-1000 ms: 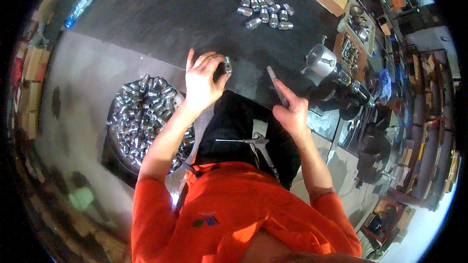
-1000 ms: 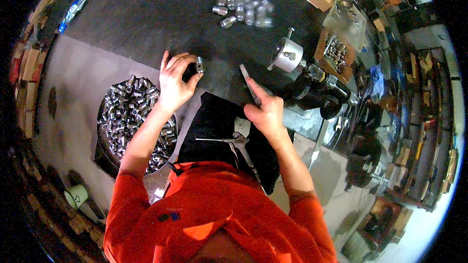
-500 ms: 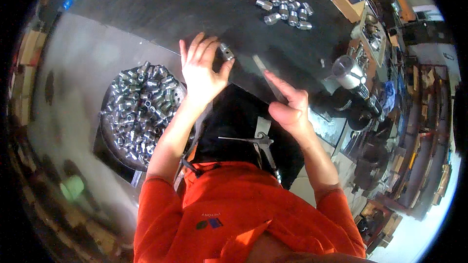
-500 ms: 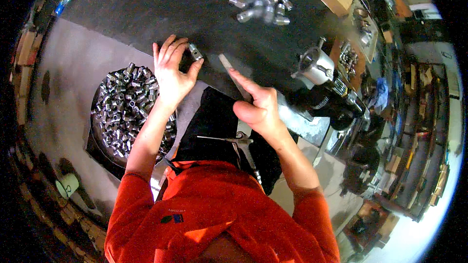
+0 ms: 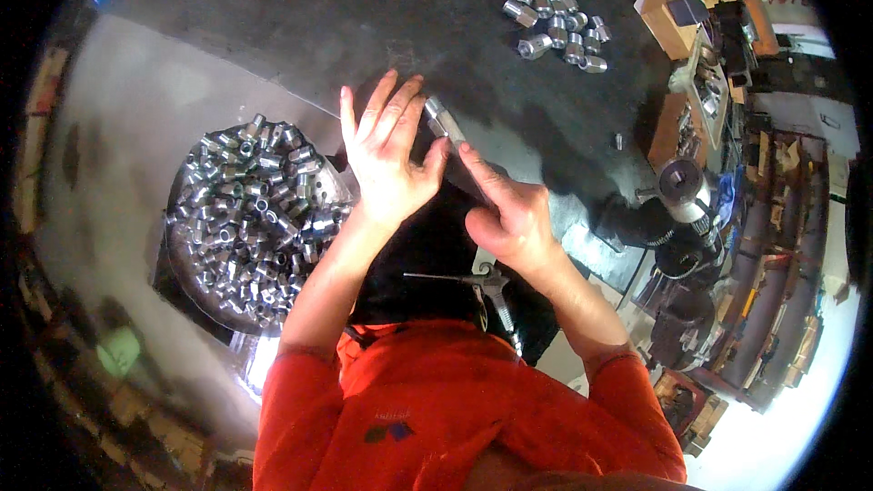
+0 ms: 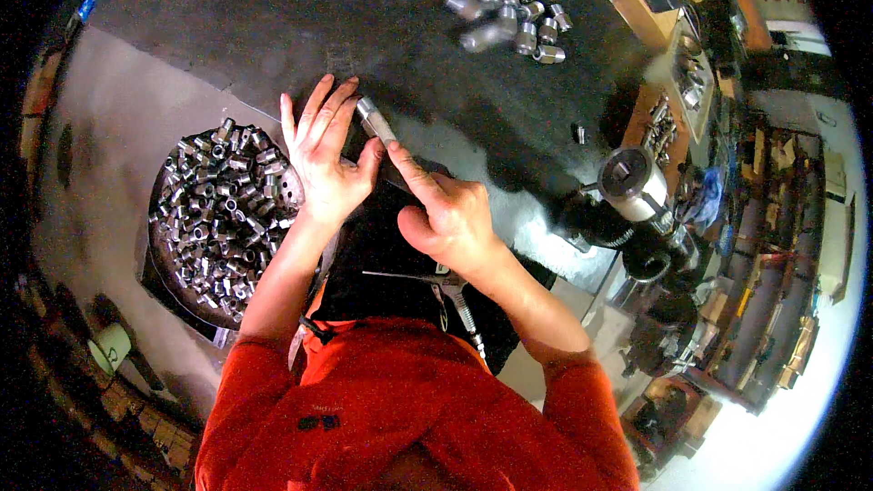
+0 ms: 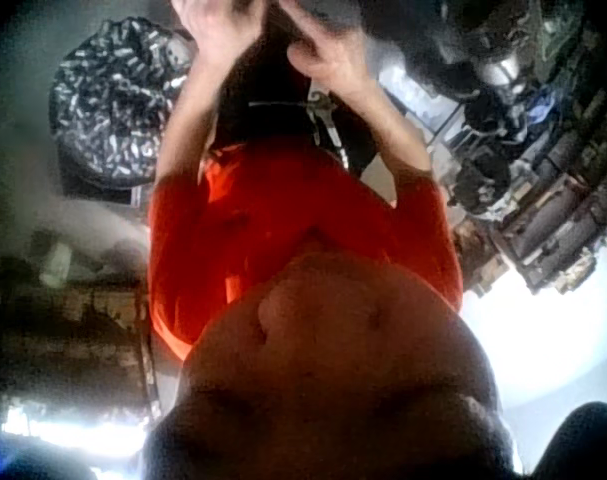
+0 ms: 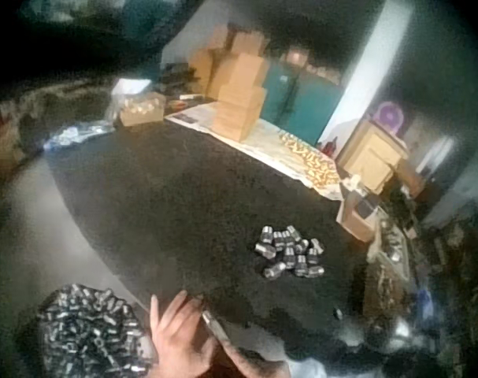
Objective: The person repeatedly picks small cylindrical metal parts from a bin, files their edges with a metal file, and places them on the workbench. The person handles each part individually, filing multiple sides before setting it down.
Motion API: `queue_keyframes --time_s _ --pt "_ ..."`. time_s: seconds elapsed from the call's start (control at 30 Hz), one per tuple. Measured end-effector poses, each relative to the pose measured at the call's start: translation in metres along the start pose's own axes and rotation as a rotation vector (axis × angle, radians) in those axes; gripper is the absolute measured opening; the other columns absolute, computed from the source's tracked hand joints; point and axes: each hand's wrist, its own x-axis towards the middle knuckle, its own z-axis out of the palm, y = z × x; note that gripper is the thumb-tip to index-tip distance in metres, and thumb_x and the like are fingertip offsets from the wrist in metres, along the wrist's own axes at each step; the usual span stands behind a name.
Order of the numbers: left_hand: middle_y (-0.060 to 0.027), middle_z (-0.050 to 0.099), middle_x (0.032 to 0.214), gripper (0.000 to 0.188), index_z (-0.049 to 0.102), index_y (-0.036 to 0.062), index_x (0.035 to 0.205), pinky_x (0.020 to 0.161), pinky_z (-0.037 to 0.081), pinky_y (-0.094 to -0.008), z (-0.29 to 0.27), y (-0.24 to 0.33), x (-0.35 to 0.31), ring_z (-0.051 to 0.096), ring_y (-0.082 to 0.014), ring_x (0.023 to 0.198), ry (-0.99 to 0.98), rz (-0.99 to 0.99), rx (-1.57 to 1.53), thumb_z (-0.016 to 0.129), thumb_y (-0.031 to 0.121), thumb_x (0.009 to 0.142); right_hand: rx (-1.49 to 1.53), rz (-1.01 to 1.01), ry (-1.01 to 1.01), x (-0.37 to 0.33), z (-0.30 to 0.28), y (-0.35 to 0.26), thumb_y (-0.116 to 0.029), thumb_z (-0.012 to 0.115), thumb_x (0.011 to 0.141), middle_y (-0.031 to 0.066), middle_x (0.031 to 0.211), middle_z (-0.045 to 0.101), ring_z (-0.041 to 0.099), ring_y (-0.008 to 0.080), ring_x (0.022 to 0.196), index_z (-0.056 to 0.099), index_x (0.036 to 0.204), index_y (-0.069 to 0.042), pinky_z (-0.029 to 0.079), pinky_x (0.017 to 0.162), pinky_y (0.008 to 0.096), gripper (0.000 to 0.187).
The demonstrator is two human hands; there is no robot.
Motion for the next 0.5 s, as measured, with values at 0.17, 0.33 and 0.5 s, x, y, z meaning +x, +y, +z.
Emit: queue_keyframes --time_s 0.17,0.33,0.5 --pt "-0.0077 0.063 0.124 0.048 0.066 0.0009 0.106 0.114 0.018 -0.0558 0.003 -0.004 0.001 0.052 -0.0273 0.126 0.05 0.044 -0.001 0.076 0.012 0.06 -0.009 -0.064 0.082 0.02 0.012 -0.003 -0.004 0.06 0.061 0.0152 0.072 0.066 0.064 0.0296 0.058 0.055 0.134 -0.007 0.053 0.055 0.0412 0.073" --pt "-0.0077 0.063 0.123 0.048 0.065 0.0011 0.106 0.114 0.018 -0.0553 0.003 0.001 0.002 0.053 -0.0273 0.125 0.031 0.0 0.007 0.075 0.012 0.061 -0.118 -0.002 0.041 -0.004 -0.001 -0.005 0.001 0.057 0.061 0.0154 0.078 0.065 0.064 0.0284 0.058 0.058 0.132 -0.009 0.052 0.055 0.0375 0.073" --pt "-0.0072 0.062 0.125 0.046 0.066 0.0017 0.106 0.115 0.017 -0.0552 0.003 -0.002 0.002 0.051 -0.0266 0.127 0.019 0.012 0.012 0.075 0.013 0.062 -0.168 -0.059 0.121 0.01 0.015 0.002 -0.009 0.063 0.063 0.0074 0.06 0.057 0.057 0.0264 0.048 0.057 0.134 -0.013 0.048 0.047 0.0417 0.072"
